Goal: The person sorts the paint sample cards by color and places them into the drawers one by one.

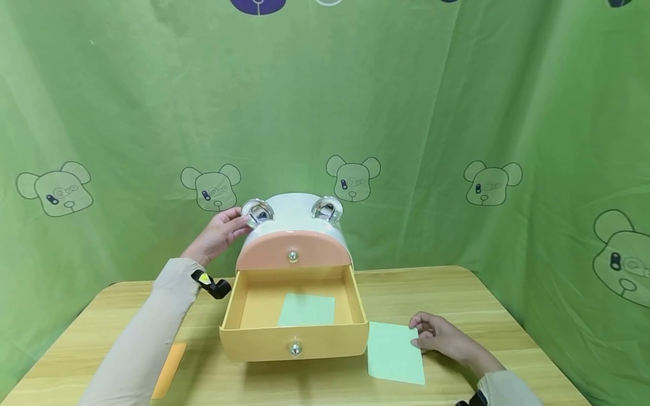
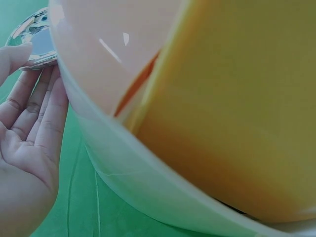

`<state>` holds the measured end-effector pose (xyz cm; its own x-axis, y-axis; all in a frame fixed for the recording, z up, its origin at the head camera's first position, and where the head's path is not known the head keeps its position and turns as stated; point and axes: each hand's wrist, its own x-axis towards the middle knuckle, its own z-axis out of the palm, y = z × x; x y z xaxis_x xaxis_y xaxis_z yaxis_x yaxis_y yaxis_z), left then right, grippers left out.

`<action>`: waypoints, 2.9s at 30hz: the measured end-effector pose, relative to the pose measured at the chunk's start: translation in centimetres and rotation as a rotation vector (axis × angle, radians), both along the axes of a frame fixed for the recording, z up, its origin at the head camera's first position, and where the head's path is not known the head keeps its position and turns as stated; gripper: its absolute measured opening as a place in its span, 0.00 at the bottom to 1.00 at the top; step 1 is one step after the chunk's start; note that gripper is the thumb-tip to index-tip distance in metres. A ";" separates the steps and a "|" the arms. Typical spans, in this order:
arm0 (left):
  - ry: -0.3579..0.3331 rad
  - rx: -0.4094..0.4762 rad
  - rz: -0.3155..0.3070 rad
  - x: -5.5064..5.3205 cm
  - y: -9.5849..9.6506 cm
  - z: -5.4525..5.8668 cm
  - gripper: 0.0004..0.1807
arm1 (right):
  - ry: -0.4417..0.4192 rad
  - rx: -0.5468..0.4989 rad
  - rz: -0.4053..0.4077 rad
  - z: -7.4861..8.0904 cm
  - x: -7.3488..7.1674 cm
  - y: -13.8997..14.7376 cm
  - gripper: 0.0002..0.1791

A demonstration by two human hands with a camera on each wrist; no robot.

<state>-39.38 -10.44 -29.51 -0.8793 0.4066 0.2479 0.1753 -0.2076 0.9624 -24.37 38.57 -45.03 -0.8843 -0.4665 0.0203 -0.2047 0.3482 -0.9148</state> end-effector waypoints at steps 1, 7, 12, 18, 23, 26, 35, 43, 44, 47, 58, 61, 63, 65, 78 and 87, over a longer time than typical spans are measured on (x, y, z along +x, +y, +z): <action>0.000 0.000 -0.001 0.0 0.0 0.0 0.09 | -0.022 -0.007 -0.024 0.2 0.1 0.2 0.18; -0.004 -0.003 -0.005 0.2 0.0 0.1 0.08 | -0.041 -0.009 -0.160 4.4 0.5 1.7 0.23; -0.004 -0.008 -0.003 0.3 -0.1 0.3 0.09 | 0.027 -0.017 -0.259 10.0 1.0 2.7 0.21; -0.008 -0.013 -0.002 0.1 -0.1 0.3 0.08 | 0.047 -0.182 -0.241 15.0 0.6 0.7 0.17; -0.012 -0.008 0.001 0.1 -0.1 0.2 0.08 | 0.058 -0.082 -0.234 17.4 0.0 -5.4 0.21; -0.008 -0.015 0.008 0.1 -0.1 0.2 0.09 | 0.037 -0.048 -0.206 17.8 -0.6 -9.5 0.28; -0.020 -0.036 0.022 0.1 -0.1 0.0 0.09 | -0.041 -0.047 -0.165 15.8 -2.0 -16.0 0.25; -0.014 -0.030 0.022 0.0 -0.1 0.0 0.13 | 0.173 0.107 -0.195 16.3 -1.0 -16.1 0.22; -0.010 -0.029 0.023 0.0 -0.1 0.0 0.13 | 0.243 0.161 -0.211 16.6 -0.5 -16.2 0.21; -0.005 -0.025 0.023 -0.1 -0.2 0.1 0.12 | 0.381 0.241 -0.270 17.1 1.5 -17.0 0.18; -0.004 -0.030 0.022 -0.2 -0.4 0.5 0.13 | 0.213 -0.190 -0.103 9.5 8.8 -22.9 0.14; 0.002 -0.042 0.028 -0.2 -0.4 0.6 0.14 | 0.222 -0.272 -0.152 7.6 9.0 -23.8 0.15; 0.008 -0.047 0.029 -0.1 -0.4 0.6 0.14 | 0.269 -0.315 -0.205 6.7 8.8 -24.3 0.14; 0.010 -0.053 0.033 0.0 -0.3 0.7 0.14 | 0.329 -0.343 -0.258 6.0 8.6 -24.8 0.13; -0.028 -0.117 0.039 0.2 -0.4 1.0 0.18 | 0.368 -0.397 -0.381 5.1 3.7 -25.7 0.11; -0.028 -0.123 0.023 0.3 -0.6 1.0 0.15 | 0.353 -0.377 -0.435 5.1 -0.7 -25.9 0.11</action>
<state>-39.12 -11.04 -28.52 -0.8946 0.4123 0.1724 0.1510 -0.0841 0.9849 -25.09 12.69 -39.95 -0.9006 0.0258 0.4339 -0.4268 0.1363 -0.8940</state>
